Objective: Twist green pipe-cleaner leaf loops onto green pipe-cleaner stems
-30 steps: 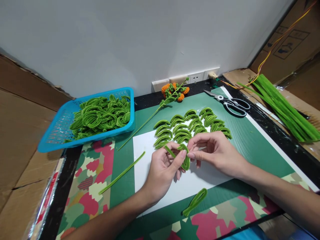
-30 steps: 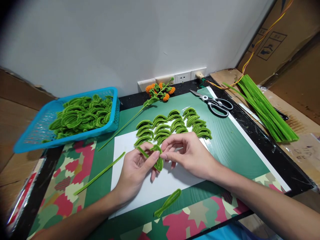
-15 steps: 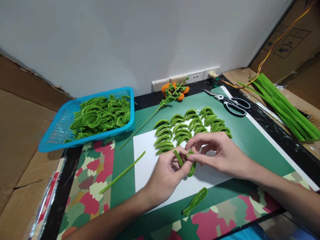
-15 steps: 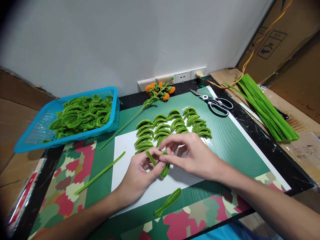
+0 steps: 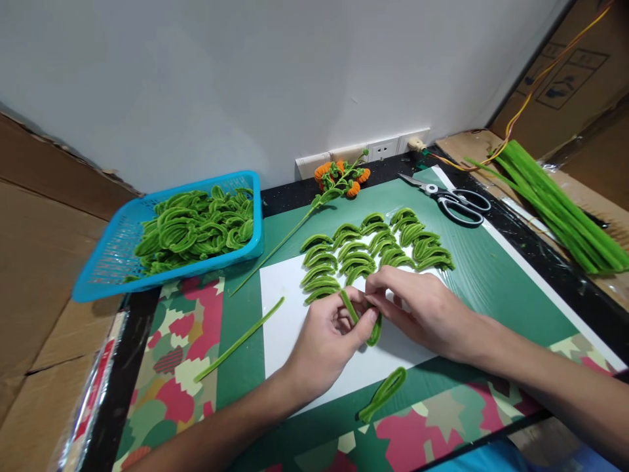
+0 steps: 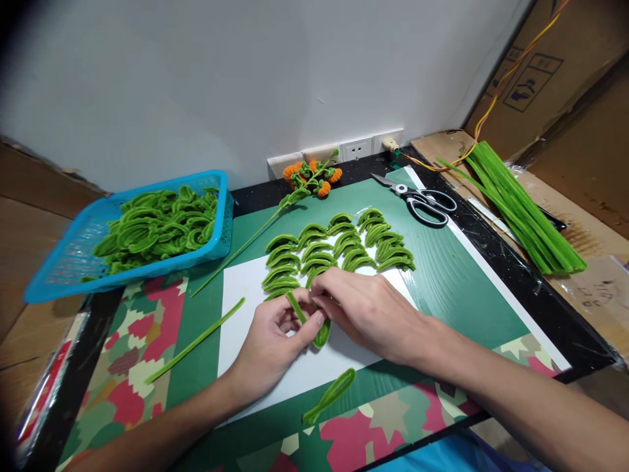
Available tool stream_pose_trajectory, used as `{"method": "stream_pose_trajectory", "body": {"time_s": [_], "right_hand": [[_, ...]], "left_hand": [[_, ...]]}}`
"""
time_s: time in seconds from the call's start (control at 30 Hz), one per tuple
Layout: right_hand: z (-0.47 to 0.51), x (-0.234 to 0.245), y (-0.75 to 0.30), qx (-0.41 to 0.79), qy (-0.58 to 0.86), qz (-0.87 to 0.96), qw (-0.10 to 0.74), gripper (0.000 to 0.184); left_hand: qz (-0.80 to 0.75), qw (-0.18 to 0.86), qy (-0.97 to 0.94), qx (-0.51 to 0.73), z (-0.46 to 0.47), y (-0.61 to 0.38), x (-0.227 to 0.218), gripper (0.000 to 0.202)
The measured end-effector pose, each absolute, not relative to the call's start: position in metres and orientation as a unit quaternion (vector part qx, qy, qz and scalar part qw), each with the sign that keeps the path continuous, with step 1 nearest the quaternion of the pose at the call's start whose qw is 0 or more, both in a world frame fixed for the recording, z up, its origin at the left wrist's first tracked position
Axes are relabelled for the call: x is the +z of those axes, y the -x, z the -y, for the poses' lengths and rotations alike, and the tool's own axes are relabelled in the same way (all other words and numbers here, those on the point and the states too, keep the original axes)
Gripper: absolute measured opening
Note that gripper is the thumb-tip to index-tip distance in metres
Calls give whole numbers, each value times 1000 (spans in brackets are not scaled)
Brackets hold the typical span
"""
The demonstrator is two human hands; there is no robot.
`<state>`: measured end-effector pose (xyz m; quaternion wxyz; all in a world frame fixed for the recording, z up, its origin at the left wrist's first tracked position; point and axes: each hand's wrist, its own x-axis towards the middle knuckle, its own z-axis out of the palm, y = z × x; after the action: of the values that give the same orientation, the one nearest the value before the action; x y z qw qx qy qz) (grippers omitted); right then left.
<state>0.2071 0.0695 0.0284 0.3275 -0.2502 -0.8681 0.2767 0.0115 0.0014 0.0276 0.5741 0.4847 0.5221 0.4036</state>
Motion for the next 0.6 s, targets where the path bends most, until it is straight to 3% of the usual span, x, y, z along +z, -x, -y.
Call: {"method": "stream_pose_trajectory", "body": {"time_s": [0.27, 0.47, 0.53, 0.6], "right_hand": [[-73, 32, -212, 263, 227, 874, 340, 9], [-84, 40, -223, 245, 127, 898, 342, 56], [-87, 41, -225, 223, 125, 912, 321, 57], [-90, 42, -226, 208, 135, 917, 311, 47]], "left_hand": [[-515, 632, -442, 373, -1, -11, 30, 29], [-493, 623, -507, 334, -1, -11, 35, 25], [-491, 615, -528, 318, -1, -11, 37, 25], [-494, 620, -523, 312, -1, -10, 39, 26]]}}
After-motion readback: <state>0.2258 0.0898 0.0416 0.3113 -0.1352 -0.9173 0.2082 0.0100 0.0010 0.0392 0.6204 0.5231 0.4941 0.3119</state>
